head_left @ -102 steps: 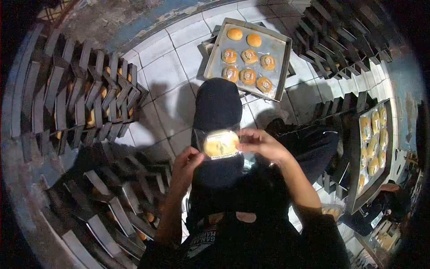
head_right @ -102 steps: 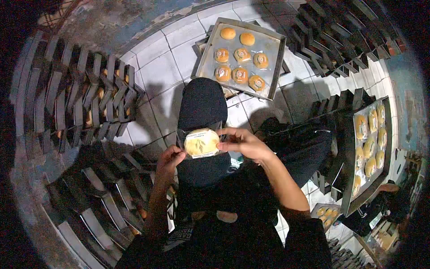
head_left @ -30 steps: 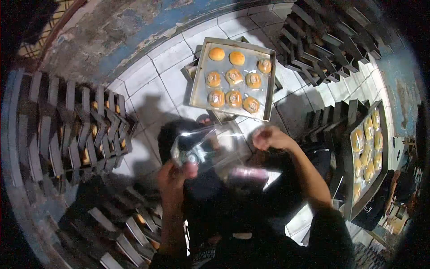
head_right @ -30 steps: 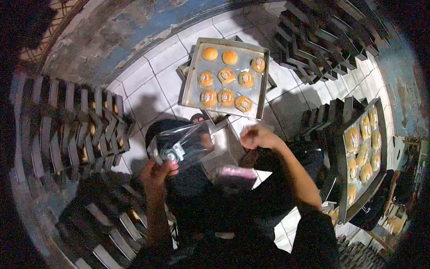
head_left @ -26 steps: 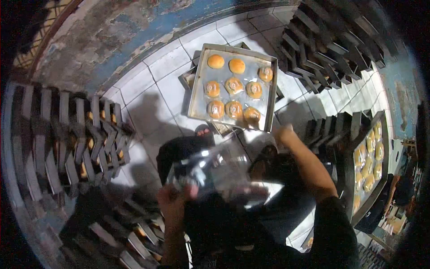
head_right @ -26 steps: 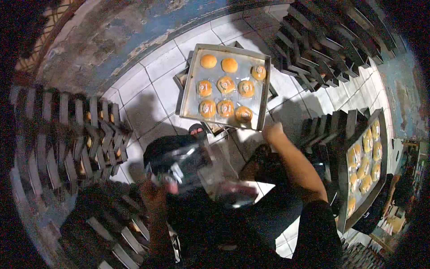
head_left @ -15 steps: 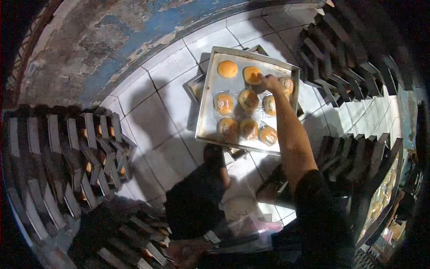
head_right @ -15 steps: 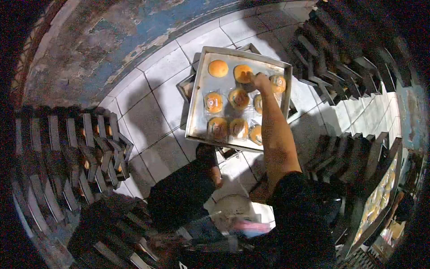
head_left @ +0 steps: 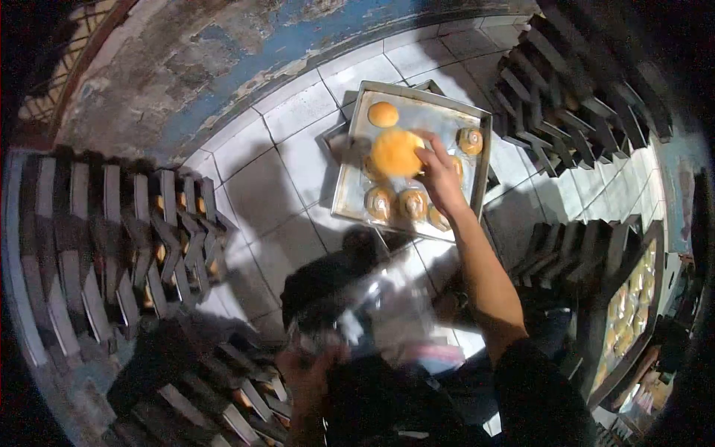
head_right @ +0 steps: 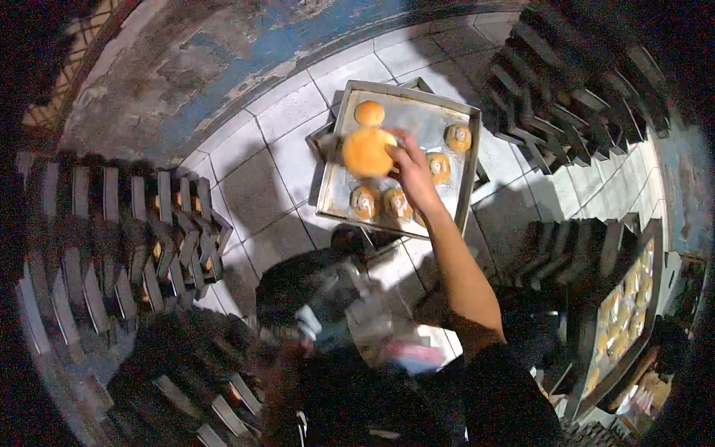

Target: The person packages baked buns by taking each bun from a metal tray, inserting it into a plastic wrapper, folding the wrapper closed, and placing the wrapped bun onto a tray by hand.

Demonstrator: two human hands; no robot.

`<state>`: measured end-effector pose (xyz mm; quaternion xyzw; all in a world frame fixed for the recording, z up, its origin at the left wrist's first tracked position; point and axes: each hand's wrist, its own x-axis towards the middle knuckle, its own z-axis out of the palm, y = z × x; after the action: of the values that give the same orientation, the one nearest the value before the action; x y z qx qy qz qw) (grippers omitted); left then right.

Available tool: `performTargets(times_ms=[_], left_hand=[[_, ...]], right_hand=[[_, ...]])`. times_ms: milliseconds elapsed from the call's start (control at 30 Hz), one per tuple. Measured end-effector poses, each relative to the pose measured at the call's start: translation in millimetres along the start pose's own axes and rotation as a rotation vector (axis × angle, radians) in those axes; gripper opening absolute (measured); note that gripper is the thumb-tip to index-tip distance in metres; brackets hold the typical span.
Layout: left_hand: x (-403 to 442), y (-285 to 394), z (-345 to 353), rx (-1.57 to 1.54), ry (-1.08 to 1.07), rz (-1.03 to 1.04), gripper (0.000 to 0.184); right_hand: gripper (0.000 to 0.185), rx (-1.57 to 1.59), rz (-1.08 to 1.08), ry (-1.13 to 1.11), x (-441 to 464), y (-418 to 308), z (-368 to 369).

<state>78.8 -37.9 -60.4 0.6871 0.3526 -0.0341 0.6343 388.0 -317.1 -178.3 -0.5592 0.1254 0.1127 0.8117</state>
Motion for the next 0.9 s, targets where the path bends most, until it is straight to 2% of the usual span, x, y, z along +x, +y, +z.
performTargets(times_ms=[67, 133, 200, 233, 267, 333, 367, 400, 500, 633, 767, 900], left_hand=[[4.8, -3.5, 1.7, -0.226, -0.233, 0.038, 0.018], [0.5, 7.6, 4.4, -0.208, -0.261, 0.041, 0.020], [-4.5, 14.7, 3.5, -0.191, -0.294, 0.051, 0.023], [-6.9, 15.1, 2.0, -0.310, -0.380, 0.002, 0.026], [-19.1, 25.3, 6.7, -0.239, -0.388, 0.075, 0.025], [-39.4, 36.3, 13.8, -0.174, -0.395, 0.155, 0.024], [-46.4, 36.9, 16.2, -0.145, -0.398, 0.094, 0.028], [-54.2, 38.6, 18.1, -0.114, -0.401, 0.029, 0.032], [-81.1, 44.2, 19.3, -0.108, -0.411, 0.068, 0.027], [-105.1, 44.7, 2.6, -0.046, -0.455, 0.178, 0.025], [-118.9, 44.6, -5.0, 0.006, -0.470, 0.238, 0.025], [-124.0, 43.5, -8.1, -0.034, -0.396, 0.237, 0.023]], right_hand=[[0.046, 0.153, 0.011, -0.210, -73.6, -34.0, 5.9], [0.049, 0.100, 0.127, -0.318, -144.2, -66.6, 1.3], [0.052, 0.131, 0.154, -0.346, -201.1, -88.0, 1.9], [0.063, 0.161, 0.164, -0.334, -223.9, -90.4, -1.5], [0.063, 0.155, 0.147, -0.338, -242.3, -92.8, -1.1], [0.077, 0.178, -0.008, -0.327, -276.0, -95.4, 2.2], [0.090, 0.095, -0.047, -0.317, -292.2, -99.9, 6.3], [0.090, 0.091, -0.054, -0.316, -303.5, -100.8, 4.1], [0.094, -0.226, -0.280, -0.352, -330.1, -105.7, 1.1], [0.071, -0.177, -0.141, -0.291, -361.5, -128.5, -2.3], [0.074, -0.336, -0.237, -0.192, -376.6, -112.2, 5.6], [0.073, -0.244, -0.239, -0.141, -389.7, -113.7, 10.6]])
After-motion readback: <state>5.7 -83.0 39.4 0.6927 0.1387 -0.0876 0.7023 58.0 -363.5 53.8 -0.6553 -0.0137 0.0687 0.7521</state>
